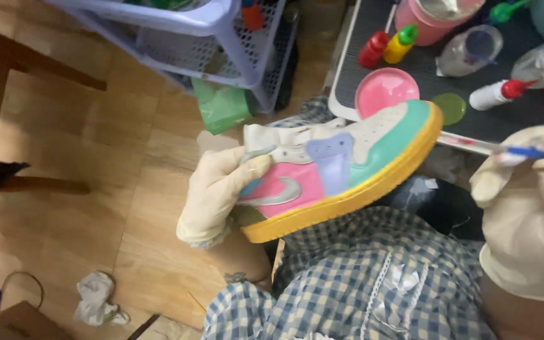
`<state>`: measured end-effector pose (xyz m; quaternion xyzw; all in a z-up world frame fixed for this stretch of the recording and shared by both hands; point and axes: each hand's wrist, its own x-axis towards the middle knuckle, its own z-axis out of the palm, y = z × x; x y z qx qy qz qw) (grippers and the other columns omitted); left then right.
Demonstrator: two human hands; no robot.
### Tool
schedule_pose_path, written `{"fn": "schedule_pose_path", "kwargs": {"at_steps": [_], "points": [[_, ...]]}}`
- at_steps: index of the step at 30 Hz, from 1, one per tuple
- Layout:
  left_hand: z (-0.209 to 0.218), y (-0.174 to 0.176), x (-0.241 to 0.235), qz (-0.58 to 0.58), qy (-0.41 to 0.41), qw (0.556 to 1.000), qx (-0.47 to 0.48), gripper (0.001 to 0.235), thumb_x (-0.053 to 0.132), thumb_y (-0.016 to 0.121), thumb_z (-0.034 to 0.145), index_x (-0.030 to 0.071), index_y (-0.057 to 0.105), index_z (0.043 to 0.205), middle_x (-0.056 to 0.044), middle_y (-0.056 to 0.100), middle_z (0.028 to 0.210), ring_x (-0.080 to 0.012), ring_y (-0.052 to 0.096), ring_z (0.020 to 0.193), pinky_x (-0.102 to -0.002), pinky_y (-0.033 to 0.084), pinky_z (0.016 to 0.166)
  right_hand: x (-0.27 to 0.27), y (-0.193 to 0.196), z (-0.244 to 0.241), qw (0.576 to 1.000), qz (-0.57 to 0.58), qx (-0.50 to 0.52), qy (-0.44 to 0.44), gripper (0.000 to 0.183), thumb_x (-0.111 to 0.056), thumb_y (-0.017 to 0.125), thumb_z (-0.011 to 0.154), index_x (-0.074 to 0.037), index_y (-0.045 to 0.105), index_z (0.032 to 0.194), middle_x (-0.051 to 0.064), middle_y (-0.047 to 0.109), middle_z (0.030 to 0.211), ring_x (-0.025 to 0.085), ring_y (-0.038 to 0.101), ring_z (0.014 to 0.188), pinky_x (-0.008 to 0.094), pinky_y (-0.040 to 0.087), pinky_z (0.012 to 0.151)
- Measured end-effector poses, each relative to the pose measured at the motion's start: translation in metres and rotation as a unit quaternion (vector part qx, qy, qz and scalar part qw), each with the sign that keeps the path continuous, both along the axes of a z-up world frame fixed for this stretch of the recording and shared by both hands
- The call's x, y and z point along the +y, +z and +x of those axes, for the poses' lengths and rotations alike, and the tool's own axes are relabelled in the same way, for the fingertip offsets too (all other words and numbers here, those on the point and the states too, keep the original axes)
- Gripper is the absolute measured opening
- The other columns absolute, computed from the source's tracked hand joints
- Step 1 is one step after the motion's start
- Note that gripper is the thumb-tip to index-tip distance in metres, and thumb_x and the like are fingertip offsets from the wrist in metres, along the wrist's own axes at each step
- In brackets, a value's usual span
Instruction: Painting the side panels and midsole of a sneaker with various colors using a small paintbrush.
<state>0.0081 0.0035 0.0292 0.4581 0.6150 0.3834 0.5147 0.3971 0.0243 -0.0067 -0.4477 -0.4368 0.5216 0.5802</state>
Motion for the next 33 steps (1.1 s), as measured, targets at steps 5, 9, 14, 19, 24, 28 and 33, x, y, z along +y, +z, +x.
{"fn": "schedule_pose_path", "kwargs": {"at_steps": [5,9,14,19,24,28,33], "points": [[0.0,-0.002,0.005,-0.027,-0.011,0.997,-0.072,0.038,0.029,0.07,0.091,0.005,0.08,0.12,0.008,0.073,0.104,-0.0019,0.059,0.093,-0.018,0.051,0.081,0.029,-0.049,0.032,0.771,0.276,-0.556,-0.141,0.024,0.033,0.052,0.122,0.028,0.046,0.145,0.04,0.055,0.138,0.042,0.058,0.129,0.049,0.052,0.112],[-0.002,-0.004,0.003,0.012,-0.037,0.999,-0.011,0.039,0.032,0.07,0.096,0.014,0.053,0.066,0.012,0.036,0.068,-0.0053,0.03,0.063,-0.022,0.023,0.054,0.072,-0.046,-0.023,0.927,-0.007,-0.016,-0.375,0.02,-0.03,0.073,0.1,-0.01,0.075,0.099,0.008,0.078,0.088,0.015,0.066,0.059,0.025,0.049,0.054],[0.001,-0.011,0.0,-0.003,0.034,0.991,-0.132,0.024,0.022,0.073,0.092,0.006,0.068,0.076,0.012,0.046,0.07,-0.0044,0.039,0.064,-0.02,0.032,0.055,0.084,-0.087,-0.039,0.848,0.263,-0.437,-0.142,0.014,0.016,0.066,0.103,0.007,0.076,0.109,0.019,0.077,0.11,0.032,0.073,0.104,0.04,0.054,0.096],[0.002,-0.021,-0.001,0.044,0.058,0.991,-0.112,0.021,0.018,0.076,0.087,0.006,0.069,0.072,0.006,0.046,0.057,-0.0034,0.036,0.055,-0.017,0.034,0.048,0.118,-0.127,-0.029,0.846,0.209,-0.48,-0.103,0.006,-0.005,0.074,0.105,-0.003,0.08,0.106,0.012,0.079,0.104,0.03,0.073,0.096,0.039,0.055,0.084],[-0.006,-0.027,-0.005,-0.012,0.07,0.99,-0.125,0.022,0.023,0.075,0.089,0.005,0.071,0.078,0.01,0.053,0.068,-0.0046,0.043,0.059,-0.02,0.034,0.051,0.137,-0.134,-0.03,0.818,0.251,-0.511,-0.08,0.017,-0.004,0.067,0.106,-0.005,0.082,0.113,0.007,0.08,0.111,0.028,0.074,0.099,0.039,0.056,0.089],[-0.005,-0.025,-0.004,-0.013,0.077,0.991,-0.111,0.026,0.026,0.076,0.088,0.009,0.064,0.071,0.011,0.047,0.067,-0.0055,0.04,0.06,-0.02,0.032,0.054,0.152,-0.164,-0.02,0.768,0.263,-0.575,-0.107,0.008,-0.013,0.076,0.102,-0.011,0.084,0.103,0.004,0.08,0.098,0.024,0.076,0.086,0.037,0.058,0.078],[-0.004,-0.023,-0.003,-0.012,0.08,0.992,-0.102,0.036,0.026,0.074,0.087,0.014,0.05,0.063,0.011,0.037,0.064,-0.0065,0.03,0.059,-0.021,0.023,0.053,0.157,-0.186,-0.012,0.757,0.154,-0.623,-0.122,0.049,-0.035,0.078,0.109,-0.008,0.065,0.07,0.006,0.07,0.072,0.028,0.064,0.06,0.042,0.047,0.055]]}}
